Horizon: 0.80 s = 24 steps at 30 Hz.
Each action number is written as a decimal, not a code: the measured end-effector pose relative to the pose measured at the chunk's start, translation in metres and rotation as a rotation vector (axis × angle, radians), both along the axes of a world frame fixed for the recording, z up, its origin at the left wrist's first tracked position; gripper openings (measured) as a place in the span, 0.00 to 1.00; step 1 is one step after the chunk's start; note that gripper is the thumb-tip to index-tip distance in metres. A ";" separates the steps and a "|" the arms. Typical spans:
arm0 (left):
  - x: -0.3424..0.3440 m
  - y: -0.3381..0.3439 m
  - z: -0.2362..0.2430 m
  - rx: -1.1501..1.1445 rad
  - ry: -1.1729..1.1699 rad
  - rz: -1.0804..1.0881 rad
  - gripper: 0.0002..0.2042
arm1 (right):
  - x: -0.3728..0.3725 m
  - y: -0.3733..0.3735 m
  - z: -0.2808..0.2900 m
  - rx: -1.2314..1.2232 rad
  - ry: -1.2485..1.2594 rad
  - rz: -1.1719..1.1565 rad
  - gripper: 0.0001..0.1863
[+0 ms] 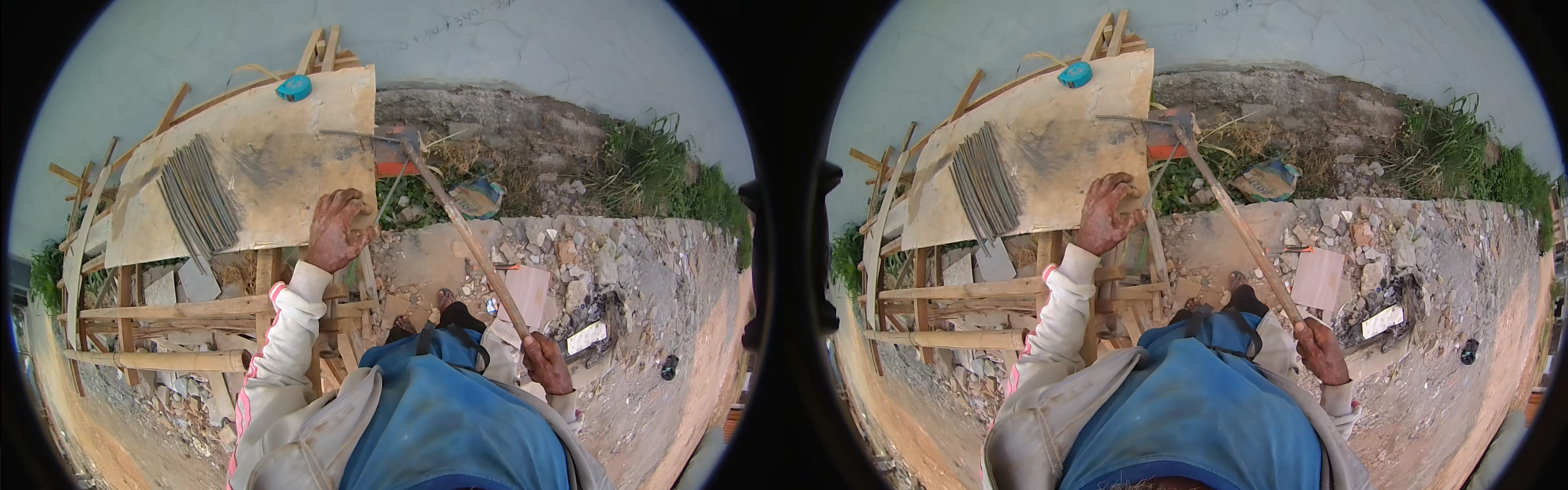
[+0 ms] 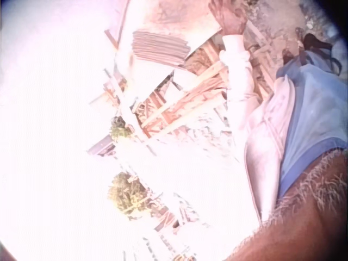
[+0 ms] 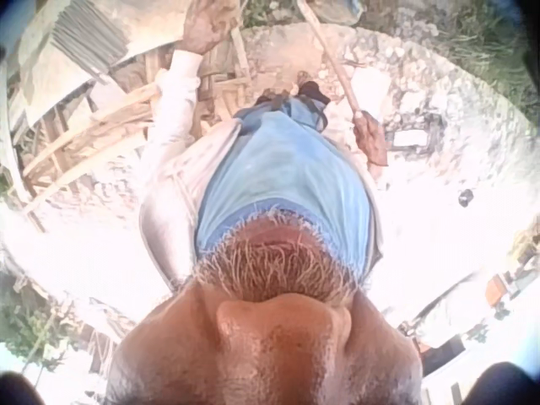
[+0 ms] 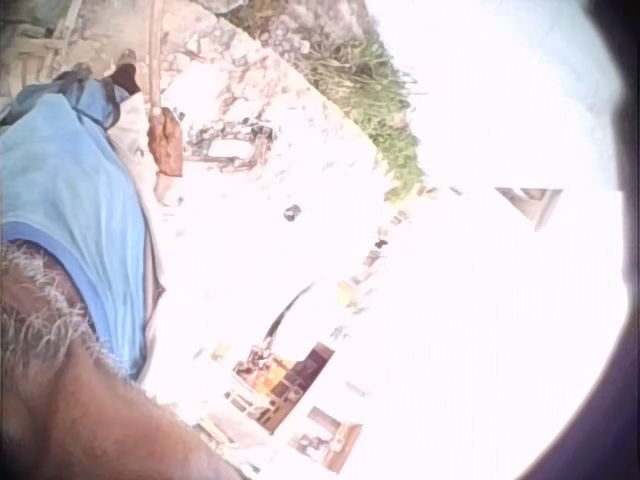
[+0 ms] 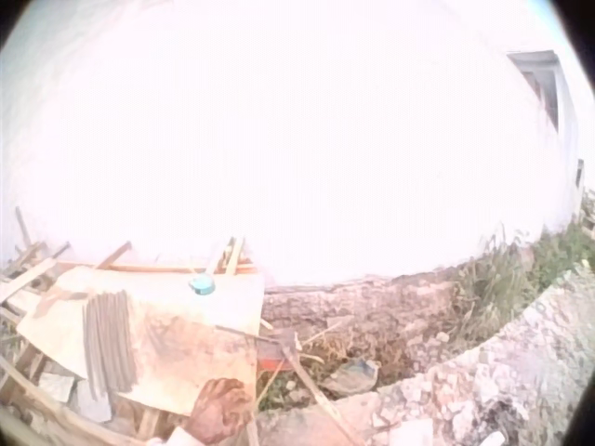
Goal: The person repeatedly bends thin metal rods using a hammer and a metal clamp on a wooden workbench. The person holds each rod in the clamp and strikes it with the hammer to create a bend, then places the bent rod aside.
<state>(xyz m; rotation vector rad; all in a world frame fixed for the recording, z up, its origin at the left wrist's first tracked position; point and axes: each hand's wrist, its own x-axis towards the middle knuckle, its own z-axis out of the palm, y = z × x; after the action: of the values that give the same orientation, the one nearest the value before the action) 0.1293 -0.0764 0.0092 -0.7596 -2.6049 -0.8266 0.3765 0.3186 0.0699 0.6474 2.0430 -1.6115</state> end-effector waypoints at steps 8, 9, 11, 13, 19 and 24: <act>0.004 0.023 0.014 -0.055 -0.027 0.144 0.21 | -0.081 0.021 -0.028 -0.167 -0.119 0.144 0.20; 0.003 0.028 0.015 -0.069 -0.043 0.167 0.20 | -0.098 0.020 -0.035 -0.162 -0.093 0.174 0.20; -0.003 0.039 0.016 -0.086 -0.037 0.206 0.19 | -0.131 0.018 -0.051 -0.122 -0.038 0.245 0.20; -0.014 0.053 0.015 -0.170 -0.020 0.230 0.18 | -0.166 0.017 -0.065 -0.100 0.047 0.351 0.21; -0.034 0.081 0.022 -0.304 0.008 0.323 0.11 | -0.239 0.016 -0.098 0.243 0.397 0.506 0.25; -0.031 0.100 0.053 -0.197 -0.172 0.360 0.10 | -0.281 0.029 -0.084 0.117 0.483 0.547 0.19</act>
<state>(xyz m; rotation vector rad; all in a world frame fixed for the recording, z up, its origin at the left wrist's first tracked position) 0.0978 0.0238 0.0625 -0.2567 -2.8839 -0.5560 0.0954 0.3474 -0.0139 -0.2941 2.3786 -1.4060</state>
